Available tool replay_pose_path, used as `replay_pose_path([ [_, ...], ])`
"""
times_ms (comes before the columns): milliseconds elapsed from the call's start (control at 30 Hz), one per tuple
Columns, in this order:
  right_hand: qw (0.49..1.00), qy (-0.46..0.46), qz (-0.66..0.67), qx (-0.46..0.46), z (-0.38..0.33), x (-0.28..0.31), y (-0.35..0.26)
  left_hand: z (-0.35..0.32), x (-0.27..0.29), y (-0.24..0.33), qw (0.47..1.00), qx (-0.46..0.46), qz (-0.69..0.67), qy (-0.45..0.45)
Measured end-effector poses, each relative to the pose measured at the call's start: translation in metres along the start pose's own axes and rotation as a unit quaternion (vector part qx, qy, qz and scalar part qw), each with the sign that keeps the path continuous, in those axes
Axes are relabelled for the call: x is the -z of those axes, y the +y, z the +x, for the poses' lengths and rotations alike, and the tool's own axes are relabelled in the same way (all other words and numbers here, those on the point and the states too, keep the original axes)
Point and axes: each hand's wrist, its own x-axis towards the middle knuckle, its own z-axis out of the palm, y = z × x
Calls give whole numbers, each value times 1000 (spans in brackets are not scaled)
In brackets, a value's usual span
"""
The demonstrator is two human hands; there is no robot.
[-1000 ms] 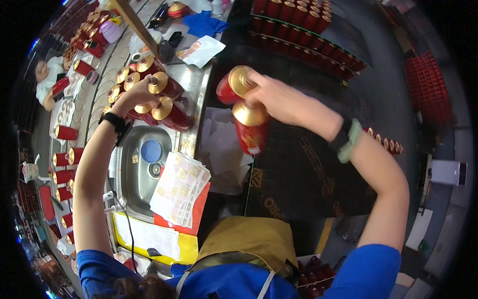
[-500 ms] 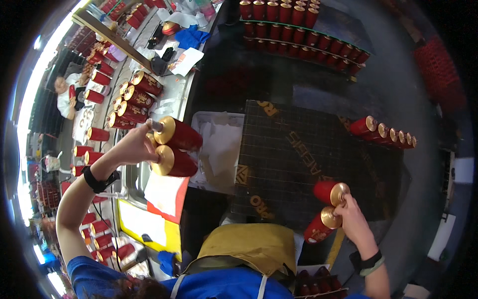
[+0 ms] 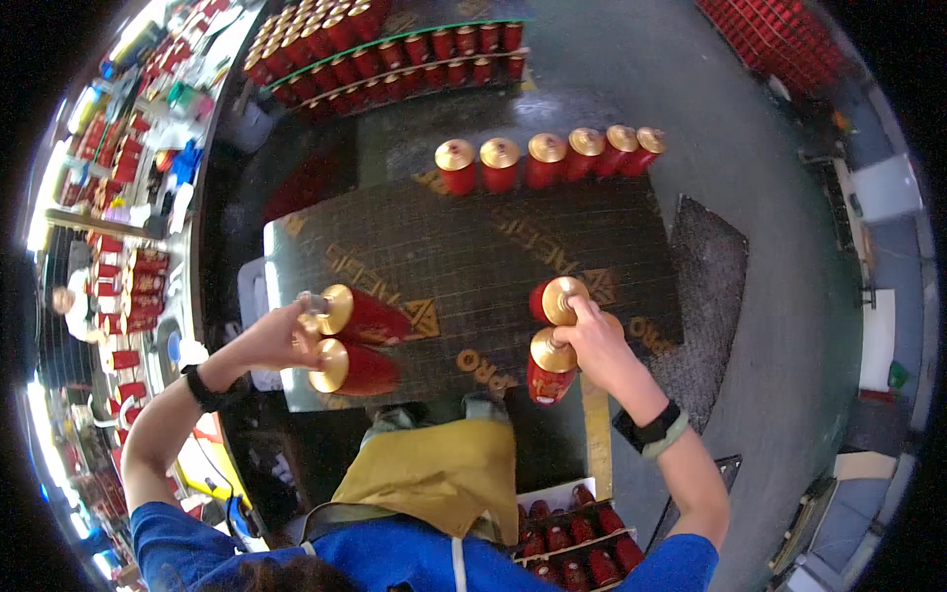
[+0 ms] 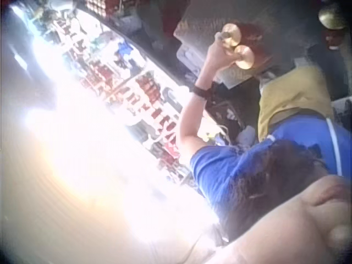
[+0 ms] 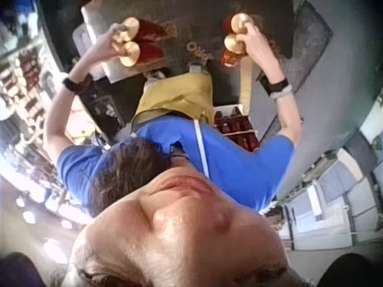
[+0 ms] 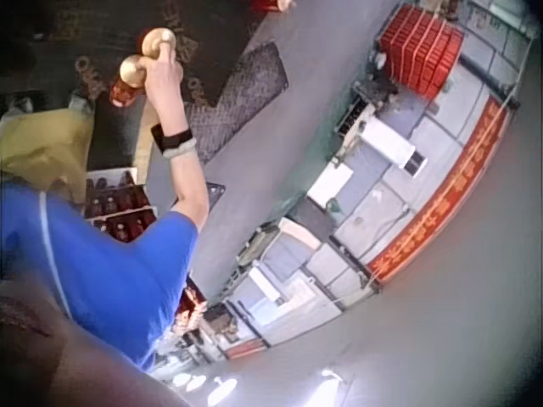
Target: Applying labels and protective sleeves to red liquor bottles on an assembly line.
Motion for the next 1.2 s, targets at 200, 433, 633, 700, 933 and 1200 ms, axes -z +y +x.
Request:
replay_pose_path([
  [200, 998, -3, -54, 12, 16, 37, 165, 192, -47, 165, 984, -134, 117, 29],
  [433, 989, -86, -122, 13, 93, 48, 254, 350, -74, 283, 959, -157, 228, 67],
  [633, 985, -72, -147, 62, 132, 45, 314, 437, -79, 310, 965, -108, 233, 54],
  [700, 987, -67, -135, 54, 138, 46, 328, 447, -79, 316, 965, -105, 235, 53],
  [933, 985, -82, -143, 59, 155, 55, 350, 464, -70, 320, 970, -56, 234, 34],
  [1200, 1000, -12, 12, 25, 128, 101, 377, 437, -55, 309, 963, -146, 206, 94],
])
